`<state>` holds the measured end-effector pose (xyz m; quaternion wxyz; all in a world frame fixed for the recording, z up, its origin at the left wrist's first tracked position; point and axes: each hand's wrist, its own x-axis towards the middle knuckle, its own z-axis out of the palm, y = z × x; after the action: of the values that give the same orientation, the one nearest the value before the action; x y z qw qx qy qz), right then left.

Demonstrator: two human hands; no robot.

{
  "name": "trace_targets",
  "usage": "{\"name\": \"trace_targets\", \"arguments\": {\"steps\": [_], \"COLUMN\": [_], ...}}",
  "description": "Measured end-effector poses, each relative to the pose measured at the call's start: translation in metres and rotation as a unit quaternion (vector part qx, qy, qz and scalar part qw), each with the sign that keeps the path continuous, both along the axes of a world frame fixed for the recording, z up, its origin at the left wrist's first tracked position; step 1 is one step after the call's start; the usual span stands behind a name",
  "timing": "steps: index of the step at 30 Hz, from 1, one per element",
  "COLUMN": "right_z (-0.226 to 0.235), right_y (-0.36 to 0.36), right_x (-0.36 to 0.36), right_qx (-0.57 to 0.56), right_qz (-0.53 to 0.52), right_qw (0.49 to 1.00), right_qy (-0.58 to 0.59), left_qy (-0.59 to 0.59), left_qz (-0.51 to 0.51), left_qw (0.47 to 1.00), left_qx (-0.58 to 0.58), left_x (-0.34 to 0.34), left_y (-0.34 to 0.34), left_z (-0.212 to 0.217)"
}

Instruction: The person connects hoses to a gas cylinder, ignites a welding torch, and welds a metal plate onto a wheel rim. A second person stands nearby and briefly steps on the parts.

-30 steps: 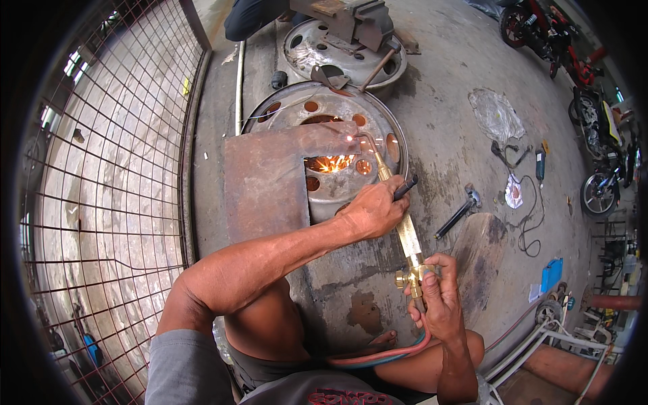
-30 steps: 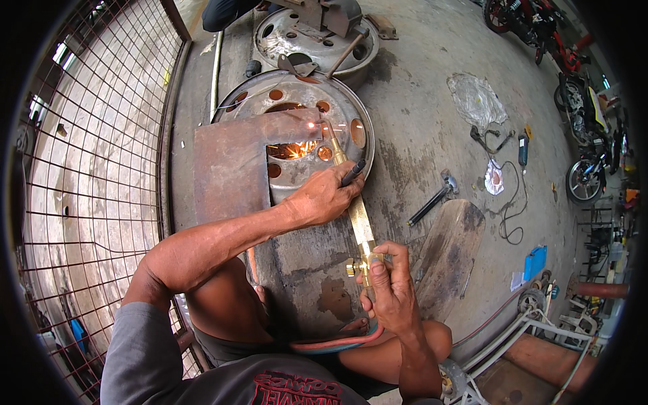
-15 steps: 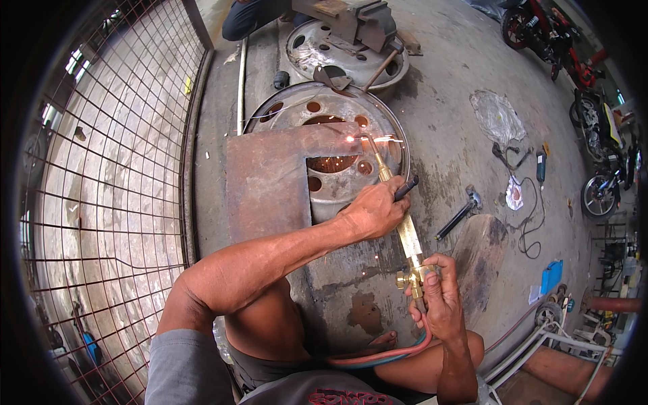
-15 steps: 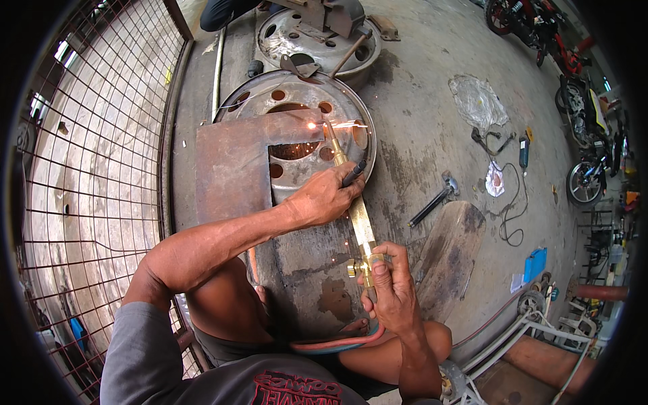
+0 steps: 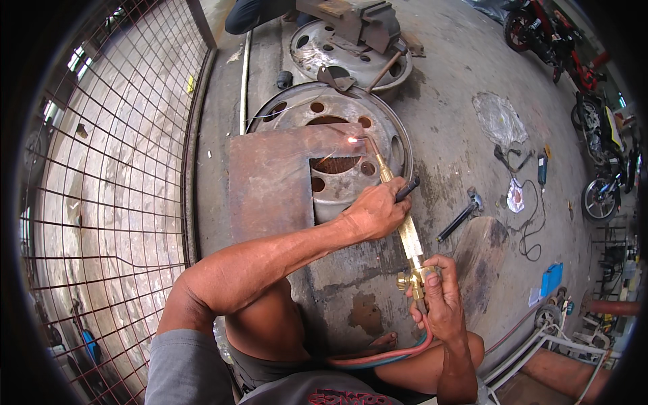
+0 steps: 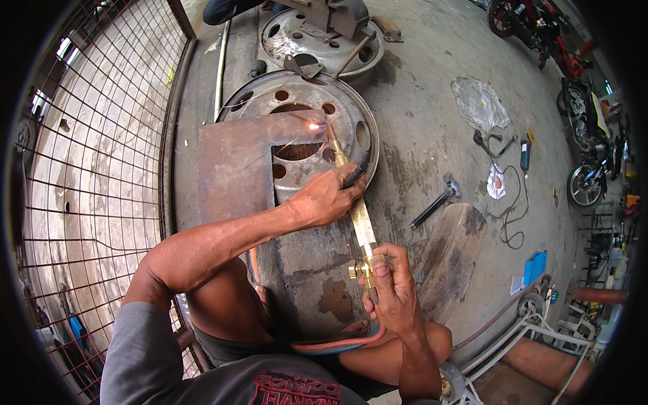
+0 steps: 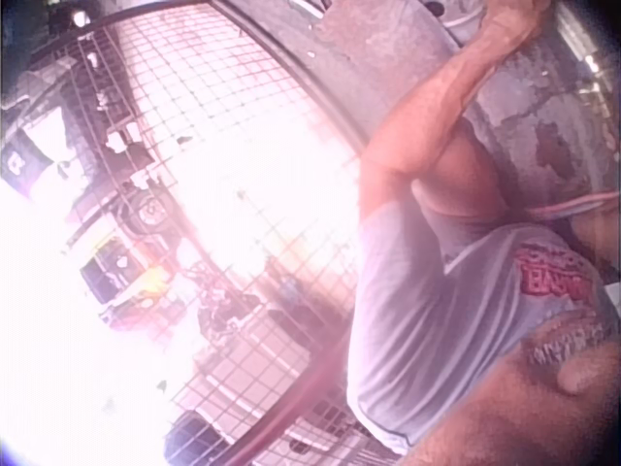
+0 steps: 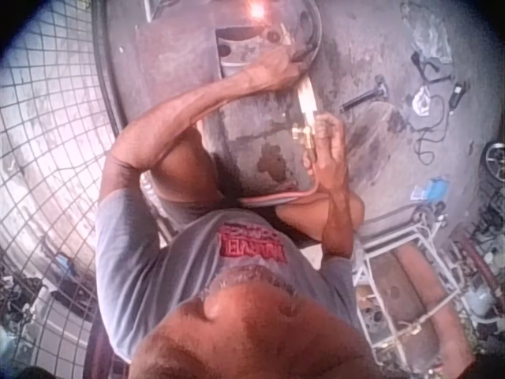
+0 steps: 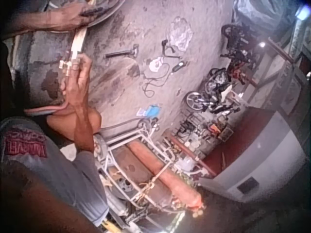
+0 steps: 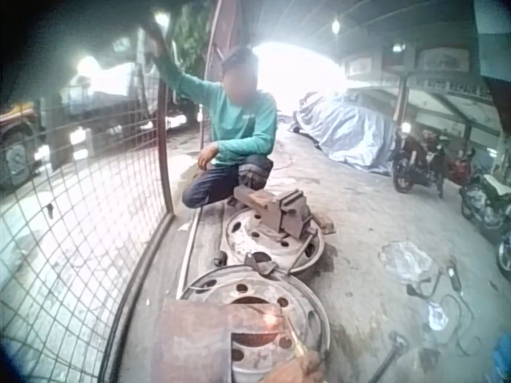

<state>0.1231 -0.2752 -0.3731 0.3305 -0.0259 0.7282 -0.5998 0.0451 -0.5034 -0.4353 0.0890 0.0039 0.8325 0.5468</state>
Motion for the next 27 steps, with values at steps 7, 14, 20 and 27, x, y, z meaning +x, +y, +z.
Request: {"name": "trace_targets", "arguments": {"steps": [7, 14, 20, 27], "right_z": [0.001, 0.002, 0.002, 0.002], "right_y": [-0.003, -0.005, -0.005, 0.001], "right_x": [0.000, -0.001, -0.001, 0.001], "right_qx": [-0.010, -0.001, 0.003, 0.013], "right_qz": [0.006, 0.010, 0.006, -0.006], "right_qw": [1.000, 1.000, 1.000, 1.000], "right_qy": [-0.002, 0.001, -0.003, 0.011], "left_qy": [-0.018, -0.022, -0.024, -0.055], "left_qz": [0.002, 0.004, 0.008, 0.003], "left_qw": [1.000, 1.000, 1.000, 0.998], "left_qx": [0.004, 0.012, 0.017, 0.030], "left_x": [0.002, 0.002, 0.003, 0.000], "left_y": [-0.004, -0.005, -0.006, 0.001], "left_z": [0.003, 0.003, 0.006, 0.018]}}
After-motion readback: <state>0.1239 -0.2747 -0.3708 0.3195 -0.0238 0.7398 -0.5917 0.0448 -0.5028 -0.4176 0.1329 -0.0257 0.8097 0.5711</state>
